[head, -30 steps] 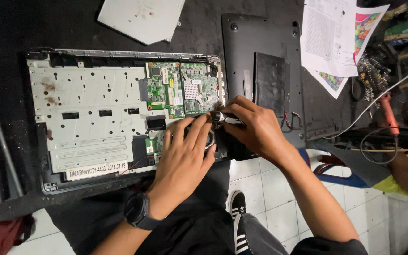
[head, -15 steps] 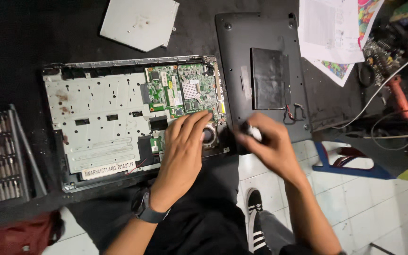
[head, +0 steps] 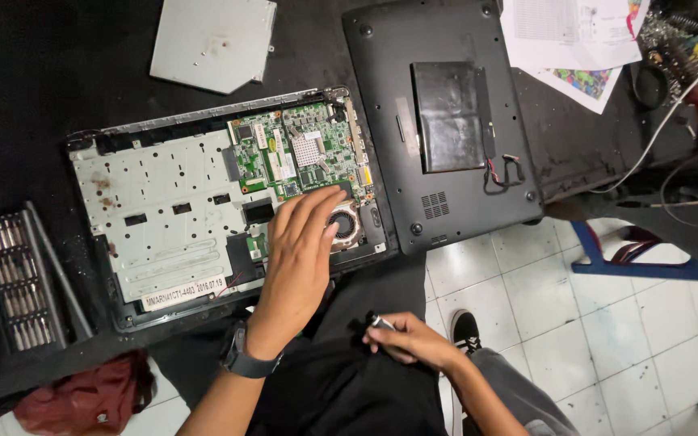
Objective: The person assembles a laptop by connecting internal components and installing a cooling fan with a screwdriver.
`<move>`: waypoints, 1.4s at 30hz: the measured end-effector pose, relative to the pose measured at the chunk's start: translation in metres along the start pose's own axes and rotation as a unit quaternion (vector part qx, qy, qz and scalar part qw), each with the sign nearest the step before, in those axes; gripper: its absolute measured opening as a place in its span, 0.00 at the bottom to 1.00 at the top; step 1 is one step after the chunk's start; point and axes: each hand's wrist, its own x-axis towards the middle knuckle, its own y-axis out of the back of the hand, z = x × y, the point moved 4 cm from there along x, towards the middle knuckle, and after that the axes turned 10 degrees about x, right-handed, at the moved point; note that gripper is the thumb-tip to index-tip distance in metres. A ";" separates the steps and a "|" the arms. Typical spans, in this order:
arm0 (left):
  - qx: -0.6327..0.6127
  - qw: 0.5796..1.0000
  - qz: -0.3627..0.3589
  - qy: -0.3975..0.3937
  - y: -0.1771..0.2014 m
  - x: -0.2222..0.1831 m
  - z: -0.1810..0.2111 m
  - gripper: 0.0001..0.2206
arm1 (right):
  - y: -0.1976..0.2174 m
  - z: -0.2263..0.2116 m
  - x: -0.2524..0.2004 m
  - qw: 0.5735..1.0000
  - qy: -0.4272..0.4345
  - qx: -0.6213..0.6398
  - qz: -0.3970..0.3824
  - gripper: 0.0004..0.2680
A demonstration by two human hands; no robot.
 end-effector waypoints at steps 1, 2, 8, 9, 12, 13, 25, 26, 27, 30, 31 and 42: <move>-0.010 1.000 -0.003 0.002 0.001 0.000 0.001 0.16 | 0.001 -0.001 0.001 1.000 0.007 0.012 -0.018 0.11; -0.019 1.000 -0.006 0.003 0.002 0.001 0.003 0.16 | 0.002 -0.003 0.003 0.999 0.014 0.023 -0.037 0.11; 0.008 1.000 0.002 -0.001 0.000 -0.001 0.003 0.16 | -0.003 -0.010 0.002 0.999 0.011 0.009 -0.045 0.11; 0.011 1.000 0.005 0.000 -0.002 -0.002 0.003 0.16 | -0.002 -0.008 0.002 0.999 0.012 0.006 -0.048 0.11; -0.007 1.000 0.014 0.002 -0.001 -0.003 0.003 0.17 | -0.003 -0.004 0.003 0.998 0.020 0.009 -0.062 0.11; -0.016 1.000 0.015 0.003 0.000 -0.003 0.002 0.16 | -0.002 0.000 0.004 0.999 0.006 0.013 -0.047 0.11; -0.188 0.977 0.046 0.087 0.035 0.000 0.016 0.14 | 0.032 0.047 0.032 0.991 -0.075 0.113 0.013 0.11; -0.193 0.975 0.052 0.094 0.041 0.001 0.020 0.13 | 0.042 0.057 0.039 0.987 -0.094 0.128 0.024 0.11; -0.191 0.975 0.056 0.093 0.047 0.006 0.020 0.13 | 0.043 0.058 0.040 0.988 -0.092 0.124 0.021 0.11; -0.118 0.985 0.092 0.083 0.075 0.029 0.009 0.16 | 0.048 0.062 0.045 0.984 -0.117 0.125 0.039 0.11; -0.095 0.987 0.109 0.063 0.089 0.040 0.000 0.10 | 0.047 0.062 0.043 0.986 -0.102 0.129 0.030 0.11; 0.163 0.973 0.100 0.132 0.081 0.129 -0.176 0.05 | 0.067 0.087 0.061 0.979 -0.089 0.173 0.061 0.11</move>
